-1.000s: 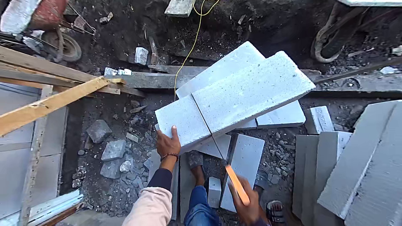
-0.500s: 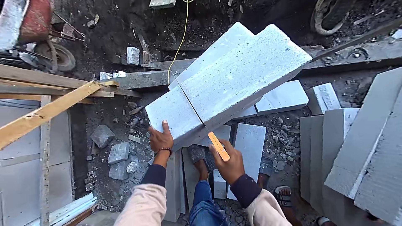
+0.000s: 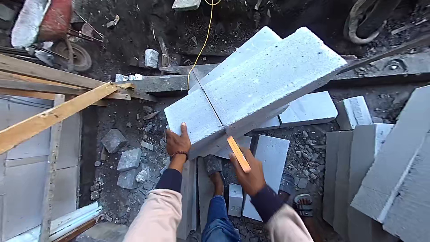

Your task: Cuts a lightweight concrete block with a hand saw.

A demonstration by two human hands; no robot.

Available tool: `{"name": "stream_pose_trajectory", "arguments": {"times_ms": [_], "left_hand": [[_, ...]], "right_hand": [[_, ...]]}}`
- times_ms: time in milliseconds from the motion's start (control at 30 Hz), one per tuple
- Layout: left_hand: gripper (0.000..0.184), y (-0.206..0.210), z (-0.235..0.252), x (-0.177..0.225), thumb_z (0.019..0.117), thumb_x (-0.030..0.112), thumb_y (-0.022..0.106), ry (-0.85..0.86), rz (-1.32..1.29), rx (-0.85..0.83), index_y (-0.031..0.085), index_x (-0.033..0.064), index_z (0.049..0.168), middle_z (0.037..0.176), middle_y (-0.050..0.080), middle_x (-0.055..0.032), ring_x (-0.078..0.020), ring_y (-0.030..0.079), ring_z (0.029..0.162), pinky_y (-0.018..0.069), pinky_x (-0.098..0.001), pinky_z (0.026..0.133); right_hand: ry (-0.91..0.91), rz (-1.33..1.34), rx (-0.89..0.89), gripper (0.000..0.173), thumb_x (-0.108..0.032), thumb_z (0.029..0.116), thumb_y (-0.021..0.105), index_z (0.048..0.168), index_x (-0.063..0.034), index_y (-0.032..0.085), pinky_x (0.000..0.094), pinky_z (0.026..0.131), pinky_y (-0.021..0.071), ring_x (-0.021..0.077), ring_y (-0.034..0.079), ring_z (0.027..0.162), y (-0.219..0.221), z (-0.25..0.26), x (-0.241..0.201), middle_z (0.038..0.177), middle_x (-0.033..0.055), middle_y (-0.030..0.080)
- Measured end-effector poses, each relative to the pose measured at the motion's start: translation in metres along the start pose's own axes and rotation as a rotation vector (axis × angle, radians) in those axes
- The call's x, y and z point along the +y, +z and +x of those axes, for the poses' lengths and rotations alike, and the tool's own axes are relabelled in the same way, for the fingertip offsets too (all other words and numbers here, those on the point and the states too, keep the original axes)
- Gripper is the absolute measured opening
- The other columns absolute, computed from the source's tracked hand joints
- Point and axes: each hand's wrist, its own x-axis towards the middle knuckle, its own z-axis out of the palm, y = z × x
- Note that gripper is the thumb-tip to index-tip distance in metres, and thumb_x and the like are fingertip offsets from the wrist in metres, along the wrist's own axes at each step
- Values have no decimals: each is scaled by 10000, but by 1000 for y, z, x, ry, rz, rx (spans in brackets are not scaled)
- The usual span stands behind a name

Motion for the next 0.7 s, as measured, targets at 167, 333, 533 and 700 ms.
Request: {"name": "stream_pose_trajectory", "arguments": {"times_ms": [167, 333, 533, 700], "left_hand": [[864, 8, -10, -10, 1002, 708, 372, 32, -28, 32, 342, 19, 1523, 1252, 636, -314, -485, 624, 1177, 479, -678, 957], [854, -1, -1, -3, 1017, 679, 375, 39, 13, 0, 326, 3, 1537, 1309, 612, -313, -471, 608, 1221, 471, -655, 995], [853, 4, -9, -11, 1013, 685, 379, 62, 0, 12, 332, 4, 1524, 1262, 625, -325, -491, 607, 1201, 464, -674, 983], [851, 1, 0, -5, 1022, 670, 379, 73, 12, 22, 327, -6, 1536, 1284, 615, -331, -486, 603, 1217, 458, -661, 1003]], "right_hand": [[-15, 37, 63, 453, -347, 980, 673, 1328, -57, 656, 329, 745, 641, 92, 736, 858, -28, -105, 63, 1041, 28, 768], [80, 16, 16, 570, -576, 973, 611, 1324, -128, 632, 520, 639, 595, 235, 709, 703, 13, 24, -8, 824, 61, 726], [22, 59, 94, 505, -410, 954, 671, 1289, -33, 667, 305, 667, 626, 70, 713, 745, -15, -122, 104, 912, 9, 761], [113, 35, 34, 512, -554, 941, 636, 1205, -120, 703, 424, 672, 611, 145, 712, 722, 1, 3, 8, 818, 3, 734]]}}
